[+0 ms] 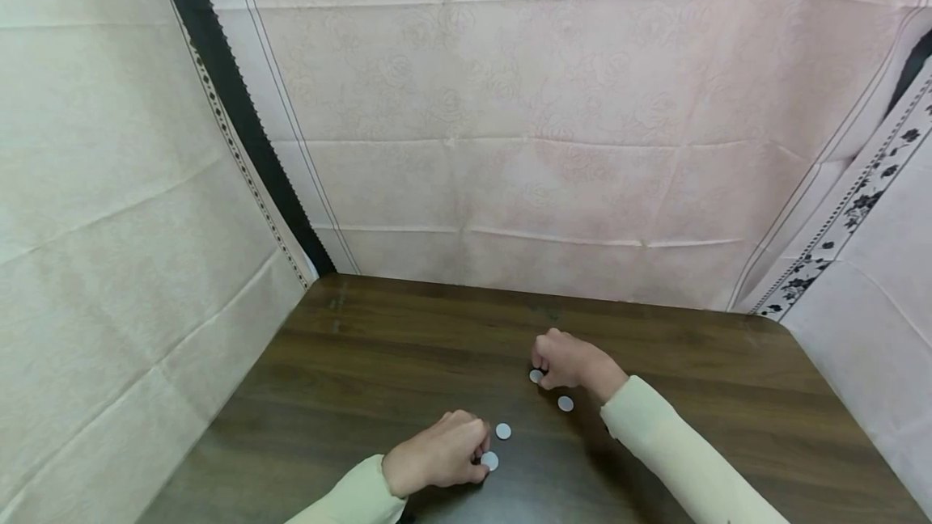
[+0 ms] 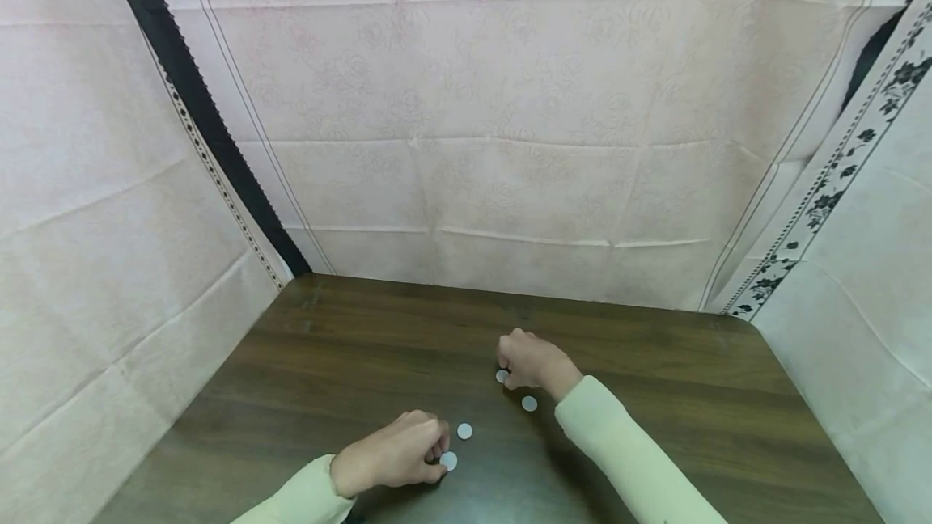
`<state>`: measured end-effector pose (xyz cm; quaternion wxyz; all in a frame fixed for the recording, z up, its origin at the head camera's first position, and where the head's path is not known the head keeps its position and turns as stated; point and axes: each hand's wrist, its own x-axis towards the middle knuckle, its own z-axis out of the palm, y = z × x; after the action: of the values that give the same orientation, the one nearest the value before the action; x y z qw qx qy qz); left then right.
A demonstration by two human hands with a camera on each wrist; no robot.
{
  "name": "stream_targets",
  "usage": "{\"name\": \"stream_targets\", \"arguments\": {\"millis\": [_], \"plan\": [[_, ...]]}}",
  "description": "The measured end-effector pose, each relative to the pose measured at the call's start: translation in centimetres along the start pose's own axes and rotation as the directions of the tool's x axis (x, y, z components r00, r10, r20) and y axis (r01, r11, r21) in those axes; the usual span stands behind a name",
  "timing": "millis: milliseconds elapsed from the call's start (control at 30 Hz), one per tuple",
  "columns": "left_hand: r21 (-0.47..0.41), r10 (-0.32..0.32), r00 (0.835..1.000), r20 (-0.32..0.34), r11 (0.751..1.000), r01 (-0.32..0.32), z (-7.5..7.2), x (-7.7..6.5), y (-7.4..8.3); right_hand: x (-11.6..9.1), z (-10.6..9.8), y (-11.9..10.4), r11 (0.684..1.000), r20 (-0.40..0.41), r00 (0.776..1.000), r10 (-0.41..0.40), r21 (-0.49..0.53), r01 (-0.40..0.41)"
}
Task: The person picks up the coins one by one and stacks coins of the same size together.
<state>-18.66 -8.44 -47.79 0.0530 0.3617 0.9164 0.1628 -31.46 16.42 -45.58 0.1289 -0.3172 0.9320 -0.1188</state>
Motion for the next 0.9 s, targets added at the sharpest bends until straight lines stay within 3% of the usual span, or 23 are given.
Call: {"name": "stream_targets", "arguments": {"millis": [600,900], "plan": [[-0.021,-0.007,1.0,0.001,1.0,0.007,-0.1,-0.1,0.0,1.7,-0.2,-1.1,0.971,0.076,0.997,-0.02,-0.237,0.037],[-0.011,-0.004,1.0,0.004,1.0,0.004,-0.1,-0.1,0.1,1.6,0.4,-0.4,0.972,0.065,0.996,-0.066,-0.22,0.079]]}}
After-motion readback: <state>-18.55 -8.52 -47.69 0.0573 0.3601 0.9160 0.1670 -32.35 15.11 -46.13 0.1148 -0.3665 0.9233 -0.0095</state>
